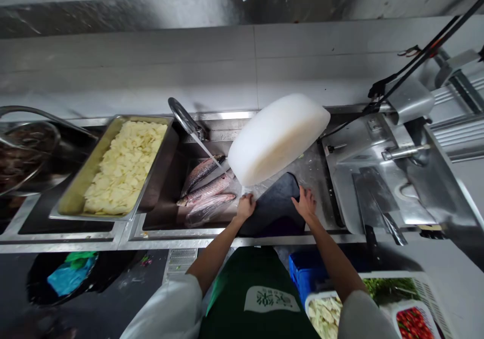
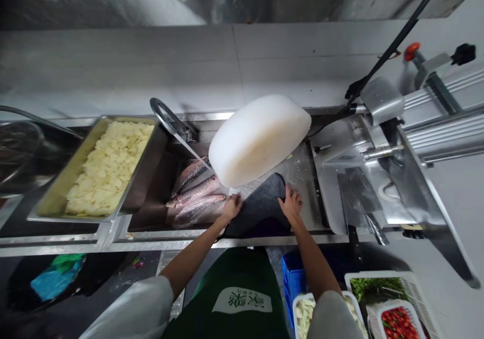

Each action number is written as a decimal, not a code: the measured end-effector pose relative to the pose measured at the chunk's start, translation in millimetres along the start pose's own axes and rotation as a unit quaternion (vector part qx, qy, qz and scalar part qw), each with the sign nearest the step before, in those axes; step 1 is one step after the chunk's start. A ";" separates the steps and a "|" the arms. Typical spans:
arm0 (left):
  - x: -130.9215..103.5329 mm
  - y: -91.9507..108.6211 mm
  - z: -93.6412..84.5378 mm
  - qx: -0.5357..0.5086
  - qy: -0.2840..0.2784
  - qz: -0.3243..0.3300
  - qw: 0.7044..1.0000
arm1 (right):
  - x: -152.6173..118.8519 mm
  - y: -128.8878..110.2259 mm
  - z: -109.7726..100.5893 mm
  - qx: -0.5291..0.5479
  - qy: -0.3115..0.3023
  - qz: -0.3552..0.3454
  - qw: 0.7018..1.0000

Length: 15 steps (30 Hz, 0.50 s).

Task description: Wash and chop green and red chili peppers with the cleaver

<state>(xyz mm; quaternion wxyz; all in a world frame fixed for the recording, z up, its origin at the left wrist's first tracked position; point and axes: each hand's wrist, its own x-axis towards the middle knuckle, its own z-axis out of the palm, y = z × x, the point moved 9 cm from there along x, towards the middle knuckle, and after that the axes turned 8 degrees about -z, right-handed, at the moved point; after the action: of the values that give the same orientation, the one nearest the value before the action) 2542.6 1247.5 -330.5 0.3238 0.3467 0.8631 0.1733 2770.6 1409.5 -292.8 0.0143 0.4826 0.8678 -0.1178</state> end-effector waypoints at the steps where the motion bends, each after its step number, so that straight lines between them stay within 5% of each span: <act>1: 4.9 6.0 8.4 0.005 -0.024 0.002 1.000 | 5.7 5.3 1.9 0.004 -0.007 0.027 1.000; 5: -6.9 22.5 37.8 0.016 -0.110 0.038 0.993 | 15.2 21.8 6.3 0.129 -0.029 0.058 0.990; 8: -36.0 40.7 43.4 0.025 -0.169 0.112 0.979 | 8.0 29.4 -17.3 0.177 0.007 0.073 0.981; 10: -51.1 63.3 25.1 0.004 -0.153 0.164 0.975 | -2.8 16.7 -45.3 0.219 0.024 0.028 0.975; 13: -66.1 120.7 -33.7 -0.082 -0.047 0.272 0.958 | -29.2 -39.3 -98.4 0.299 -0.016 -0.175 0.938; 15: -81.4 166.8 -57.9 -0.096 -0.081 0.379 0.917 | -51.7 -71.7 -135.2 0.301 -0.061 -0.282 0.909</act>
<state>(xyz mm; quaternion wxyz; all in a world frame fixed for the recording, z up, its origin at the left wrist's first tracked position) 2629.1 1302.0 -165.2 0.3345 0.6280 0.6171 0.3362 2749.9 1359.5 -140.6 -0.1125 0.1907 0.8885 -0.4020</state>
